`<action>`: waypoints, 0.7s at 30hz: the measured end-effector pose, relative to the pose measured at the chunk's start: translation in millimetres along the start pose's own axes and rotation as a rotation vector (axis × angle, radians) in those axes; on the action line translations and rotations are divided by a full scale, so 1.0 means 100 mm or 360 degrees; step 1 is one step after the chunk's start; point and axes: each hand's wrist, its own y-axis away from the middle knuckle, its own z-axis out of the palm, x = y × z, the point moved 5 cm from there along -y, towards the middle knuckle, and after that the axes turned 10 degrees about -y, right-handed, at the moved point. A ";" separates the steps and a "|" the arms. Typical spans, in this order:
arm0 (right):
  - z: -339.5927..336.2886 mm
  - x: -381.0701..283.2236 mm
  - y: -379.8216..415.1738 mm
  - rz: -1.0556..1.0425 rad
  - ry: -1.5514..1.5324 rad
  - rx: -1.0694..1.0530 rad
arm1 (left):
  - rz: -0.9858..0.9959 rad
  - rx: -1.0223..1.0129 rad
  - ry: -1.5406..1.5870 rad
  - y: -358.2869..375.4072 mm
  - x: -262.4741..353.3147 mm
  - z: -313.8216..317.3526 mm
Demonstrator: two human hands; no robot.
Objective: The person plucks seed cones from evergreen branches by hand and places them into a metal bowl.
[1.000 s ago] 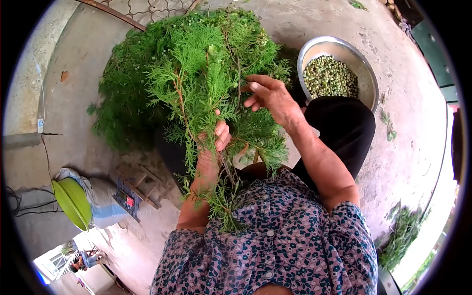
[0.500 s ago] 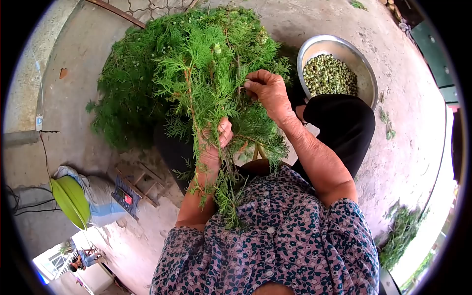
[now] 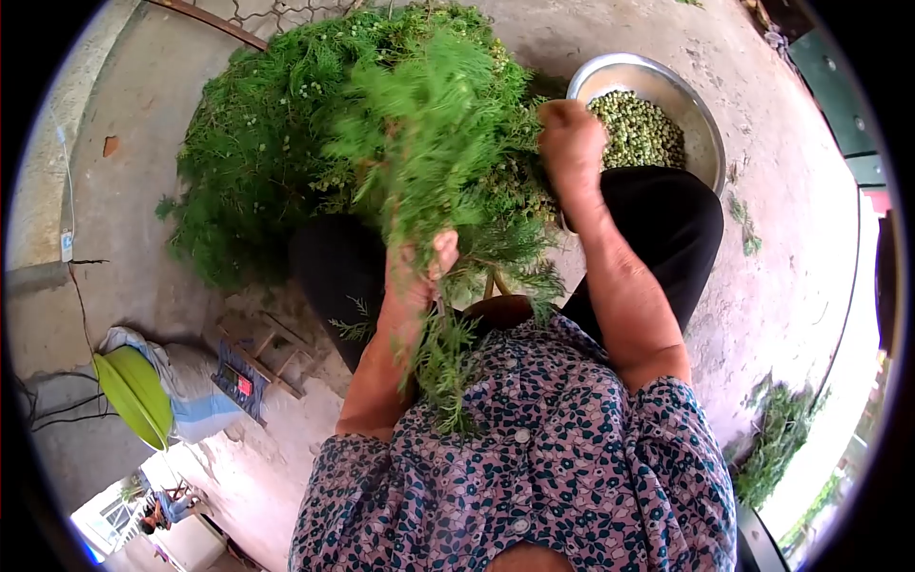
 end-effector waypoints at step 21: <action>-0.70 0.39 -0.31 -0.0095 0.0194 -0.0086 | 0.0411 -0.1126 -0.0485 0.02 0.54 0.18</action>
